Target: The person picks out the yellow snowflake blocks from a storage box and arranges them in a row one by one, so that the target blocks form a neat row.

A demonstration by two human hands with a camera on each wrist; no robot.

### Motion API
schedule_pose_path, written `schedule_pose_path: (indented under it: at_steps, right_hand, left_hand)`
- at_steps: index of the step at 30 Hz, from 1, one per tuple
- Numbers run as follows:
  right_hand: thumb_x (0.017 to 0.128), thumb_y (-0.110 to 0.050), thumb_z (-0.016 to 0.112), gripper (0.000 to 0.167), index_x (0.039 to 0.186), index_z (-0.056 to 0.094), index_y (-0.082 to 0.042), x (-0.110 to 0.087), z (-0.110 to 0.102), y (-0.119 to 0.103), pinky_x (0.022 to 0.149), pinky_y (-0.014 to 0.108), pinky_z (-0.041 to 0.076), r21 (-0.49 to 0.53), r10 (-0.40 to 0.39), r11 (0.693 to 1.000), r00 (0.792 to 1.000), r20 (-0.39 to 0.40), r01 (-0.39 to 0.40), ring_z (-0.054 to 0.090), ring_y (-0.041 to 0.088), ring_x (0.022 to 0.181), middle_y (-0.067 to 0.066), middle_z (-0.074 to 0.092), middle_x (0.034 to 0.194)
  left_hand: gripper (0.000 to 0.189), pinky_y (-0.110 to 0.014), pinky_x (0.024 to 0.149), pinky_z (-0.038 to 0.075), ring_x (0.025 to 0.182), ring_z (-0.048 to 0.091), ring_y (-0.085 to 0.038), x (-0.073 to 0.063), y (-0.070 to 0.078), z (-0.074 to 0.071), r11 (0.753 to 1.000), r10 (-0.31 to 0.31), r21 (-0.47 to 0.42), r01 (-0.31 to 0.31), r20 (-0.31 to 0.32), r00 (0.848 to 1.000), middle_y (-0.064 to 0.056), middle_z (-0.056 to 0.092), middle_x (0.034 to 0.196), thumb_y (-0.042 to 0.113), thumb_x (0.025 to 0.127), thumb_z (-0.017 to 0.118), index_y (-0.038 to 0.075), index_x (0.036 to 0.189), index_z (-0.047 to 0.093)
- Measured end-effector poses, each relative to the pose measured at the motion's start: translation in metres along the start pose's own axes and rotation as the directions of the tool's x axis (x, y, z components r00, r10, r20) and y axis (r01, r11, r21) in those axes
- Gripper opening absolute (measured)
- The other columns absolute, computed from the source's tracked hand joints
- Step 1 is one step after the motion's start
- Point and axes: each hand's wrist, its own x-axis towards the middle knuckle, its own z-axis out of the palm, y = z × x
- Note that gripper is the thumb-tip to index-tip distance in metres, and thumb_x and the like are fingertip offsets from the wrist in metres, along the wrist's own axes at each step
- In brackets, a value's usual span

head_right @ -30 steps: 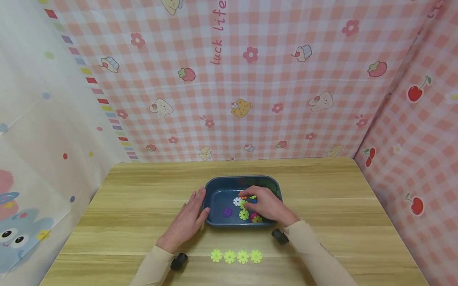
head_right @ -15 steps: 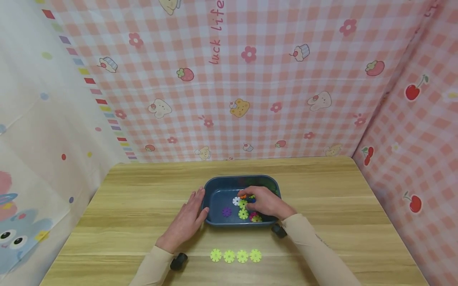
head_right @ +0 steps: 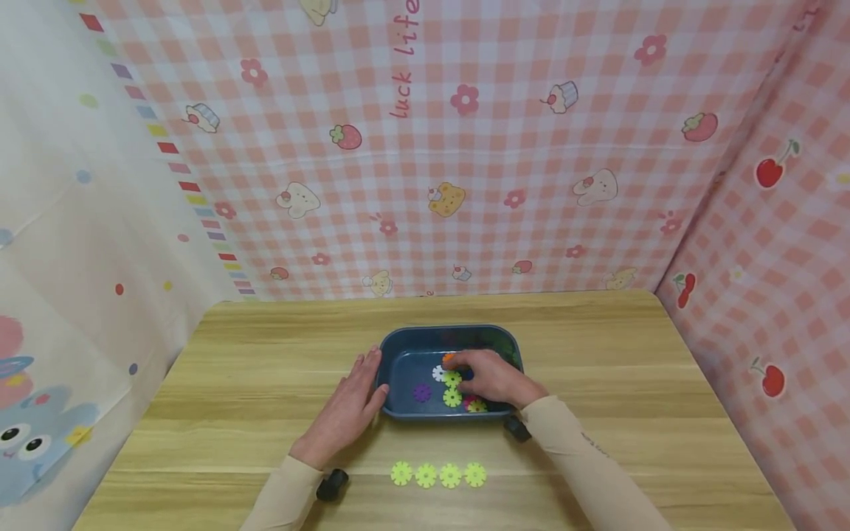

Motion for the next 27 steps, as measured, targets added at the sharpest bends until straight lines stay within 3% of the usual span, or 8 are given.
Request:
schedule_pose_path:
  at_steps: [11,20,27]
  right_hand:
    - [0.092,-0.007,0.077,0.036,0.127,0.072,-0.008,0.0011,0.0015,-0.0006,0.109,0.053,0.046,-0.056,-0.018,0.998,0.999,0.038,0.02,0.06,0.03,0.123,0.01,0.067,0.132]
    - [0.089,-0.006,0.08,0.032,0.12,0.075,-0.009,0.005,0.0042,-0.0004,0.099,0.047,0.052,-0.084,-0.048,0.995,0.998,0.027,0.05,0.06,0.02,0.103,0.003,0.068,0.117]
    - [0.089,-0.006,0.08,0.029,0.117,0.076,-0.01,0.0074,0.0067,-0.0025,0.098,0.046,0.052,-0.083,-0.025,0.996,0.999,0.035,0.028,0.059,0.02,0.101,0.002,0.066,0.114]
  left_hand:
    - [0.065,-0.07,0.115,0.028,0.155,0.023,-0.038,0.0,-0.0004,-0.0002,1.0,-0.003,-0.004,0.003,0.003,1.0,-0.013,0.025,0.17,0.035,0.11,0.049,0.002,0.163,0.029]
    - [0.065,-0.07,0.115,0.028,0.155,0.022,-0.038,-0.0007,-0.0017,0.0015,1.0,-0.003,-0.004,0.003,0.0,1.0,-0.013,0.026,0.17,0.035,0.11,0.049,0.002,0.163,0.029]
    - [0.065,-0.069,0.116,0.028,0.156,0.022,-0.038,-0.0001,-0.0023,0.0024,1.0,-0.005,0.004,0.005,-0.005,1.0,-0.013,0.026,0.17,0.035,0.11,0.049,0.003,0.163,0.029]
